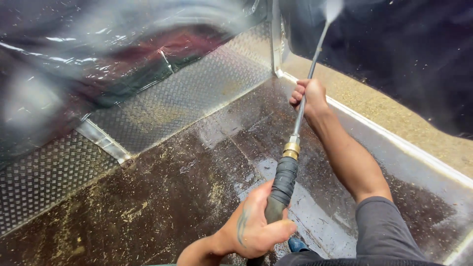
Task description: Pressure washing the interior floor and walls of a trailer or service bay to remove dirt and debris.
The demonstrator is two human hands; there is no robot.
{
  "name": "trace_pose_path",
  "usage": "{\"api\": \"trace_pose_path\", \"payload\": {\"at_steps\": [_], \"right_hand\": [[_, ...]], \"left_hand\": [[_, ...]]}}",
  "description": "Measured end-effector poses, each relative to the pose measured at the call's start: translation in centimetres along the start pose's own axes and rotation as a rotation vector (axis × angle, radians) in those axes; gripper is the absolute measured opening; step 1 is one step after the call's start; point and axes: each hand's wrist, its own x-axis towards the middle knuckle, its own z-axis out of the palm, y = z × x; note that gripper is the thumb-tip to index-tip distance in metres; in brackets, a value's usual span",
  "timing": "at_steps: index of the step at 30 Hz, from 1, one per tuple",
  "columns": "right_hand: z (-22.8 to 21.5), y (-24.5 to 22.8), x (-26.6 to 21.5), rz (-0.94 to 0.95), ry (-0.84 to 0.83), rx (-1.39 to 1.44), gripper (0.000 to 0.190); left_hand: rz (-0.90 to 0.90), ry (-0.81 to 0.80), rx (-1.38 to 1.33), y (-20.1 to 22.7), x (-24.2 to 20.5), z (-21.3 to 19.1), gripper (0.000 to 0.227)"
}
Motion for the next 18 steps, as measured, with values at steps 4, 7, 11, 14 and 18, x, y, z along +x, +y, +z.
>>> {"api": "trace_pose_path", "payload": {"at_steps": [4, 7, 11, 14, 18], "right_hand": [[1.1, -0.9, -2.7, -0.002, 0.003, 0.034, 0.022], [3.6, -4.1, -4.2, -0.173, -0.161, 0.062, 0.013], [8.1, -9.1, -8.0, -0.552, -0.372, -0.133, 0.012], [10.2, -10.2, -10.2, -0.695, -0.384, -0.229, 0.024], [9.8, -7.7, -10.4, -0.624, -0.284, -0.210, 0.009]], "left_hand": [[0.036, -0.008, -0.010, 0.6, -3.4, -0.5, 0.020], [-0.193, -0.046, 0.012, 0.7, -4.3, 0.0, 0.020], [-0.010, -0.109, -0.021, -0.8, -3.8, -0.3, 0.025], [0.061, -0.145, -0.004, -0.2, -4.7, -2.0, 0.026], [0.115, -0.276, -0.013, -0.2, -5.9, -4.3, 0.026]]}}
